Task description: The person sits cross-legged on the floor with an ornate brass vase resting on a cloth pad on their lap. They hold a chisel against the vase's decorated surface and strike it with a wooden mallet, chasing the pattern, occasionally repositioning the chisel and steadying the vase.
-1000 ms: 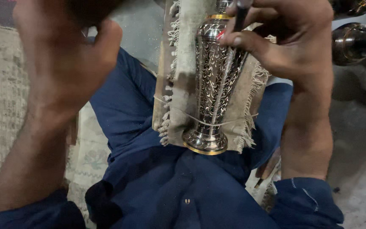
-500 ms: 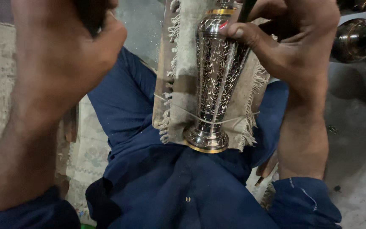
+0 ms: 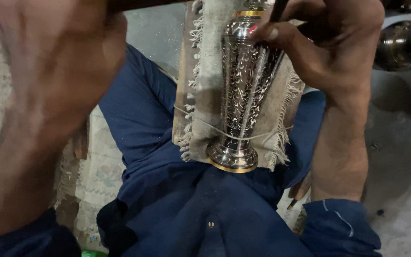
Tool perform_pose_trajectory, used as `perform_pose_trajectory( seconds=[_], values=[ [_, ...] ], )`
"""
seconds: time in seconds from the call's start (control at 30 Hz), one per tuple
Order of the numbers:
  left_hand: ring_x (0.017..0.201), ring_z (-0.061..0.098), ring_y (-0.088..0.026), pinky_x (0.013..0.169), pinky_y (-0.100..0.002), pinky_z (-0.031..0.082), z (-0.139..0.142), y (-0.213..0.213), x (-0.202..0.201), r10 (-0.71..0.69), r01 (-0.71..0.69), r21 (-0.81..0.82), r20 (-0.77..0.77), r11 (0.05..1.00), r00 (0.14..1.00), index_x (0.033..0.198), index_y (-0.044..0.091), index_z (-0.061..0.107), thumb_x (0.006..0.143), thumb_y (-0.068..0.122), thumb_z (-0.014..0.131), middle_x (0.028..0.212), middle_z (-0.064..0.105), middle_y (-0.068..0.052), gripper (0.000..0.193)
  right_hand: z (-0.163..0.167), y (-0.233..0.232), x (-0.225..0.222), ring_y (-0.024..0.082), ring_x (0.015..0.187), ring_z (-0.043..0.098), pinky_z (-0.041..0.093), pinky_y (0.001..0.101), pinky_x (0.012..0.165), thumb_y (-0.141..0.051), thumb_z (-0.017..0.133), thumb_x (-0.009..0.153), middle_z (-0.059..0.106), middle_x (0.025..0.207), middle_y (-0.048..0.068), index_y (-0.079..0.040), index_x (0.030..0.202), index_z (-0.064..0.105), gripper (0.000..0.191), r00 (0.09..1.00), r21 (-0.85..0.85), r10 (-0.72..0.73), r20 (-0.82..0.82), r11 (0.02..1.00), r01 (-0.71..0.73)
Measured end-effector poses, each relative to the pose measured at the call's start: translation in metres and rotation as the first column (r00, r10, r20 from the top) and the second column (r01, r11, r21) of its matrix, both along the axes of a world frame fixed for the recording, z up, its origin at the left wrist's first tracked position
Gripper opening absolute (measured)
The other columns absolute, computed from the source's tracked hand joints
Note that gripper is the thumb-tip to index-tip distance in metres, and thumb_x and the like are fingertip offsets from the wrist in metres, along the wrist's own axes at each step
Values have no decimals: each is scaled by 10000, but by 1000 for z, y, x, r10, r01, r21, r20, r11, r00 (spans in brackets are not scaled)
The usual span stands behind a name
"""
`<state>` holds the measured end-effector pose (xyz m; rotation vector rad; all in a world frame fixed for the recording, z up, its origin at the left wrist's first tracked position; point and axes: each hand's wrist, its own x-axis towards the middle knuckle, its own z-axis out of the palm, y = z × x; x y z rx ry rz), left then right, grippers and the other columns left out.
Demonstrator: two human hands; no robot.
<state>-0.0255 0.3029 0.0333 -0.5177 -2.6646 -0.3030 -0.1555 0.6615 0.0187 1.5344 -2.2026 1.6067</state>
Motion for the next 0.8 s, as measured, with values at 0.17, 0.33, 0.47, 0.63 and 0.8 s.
perform_pose_trajectory(
  seconds=[0.17,0.33,0.47,0.63,0.8],
  values=[
    [868,575,-221,842,-396,451,-1,-1,-1,-16,16,28,8,999,1000,1168,41,613,1028,-13,683,996,624,-70,166,0,1,0,238,1028,755,674,306,912,96,725,1167,700,1070,195,99,1183,598,128,999,-9,9,38,1000,-8],
    [875,583,-223,838,-392,458,-4,-1,-4,-26,26,45,-1,999,1000,1163,40,609,1025,-21,678,1000,626,-73,167,-4,3,-1,223,1054,761,679,290,940,104,712,1181,708,1103,182,98,1213,585,131,996,-19,20,83,1000,-18],
    [881,590,-224,835,-389,463,-3,-2,-6,-17,18,48,-11,999,1000,1160,39,606,1022,-28,674,1003,628,-76,167,-7,4,1,224,1081,755,686,300,975,100,720,1196,697,1120,188,89,1238,579,148,992,-53,26,122,998,-20],
    [887,599,-226,831,-385,471,-3,-2,-6,-5,5,54,-2,999,1000,1155,37,603,1019,-36,669,1007,631,-80,168,-9,6,-10,201,1003,769,677,279,872,90,724,1169,722,1072,173,63,1241,587,158,994,-5,63,87,998,-63],
    [894,607,-228,827,-381,478,-6,-6,-9,-12,12,54,-10,998,1000,1151,36,599,1016,-44,664,1011,633,-84,169,-15,10,-14,195,1054,764,688,286,929,76,691,1159,723,1134,168,60,1339,571,217,988,-33,116,105,993,-113]
  ],
)
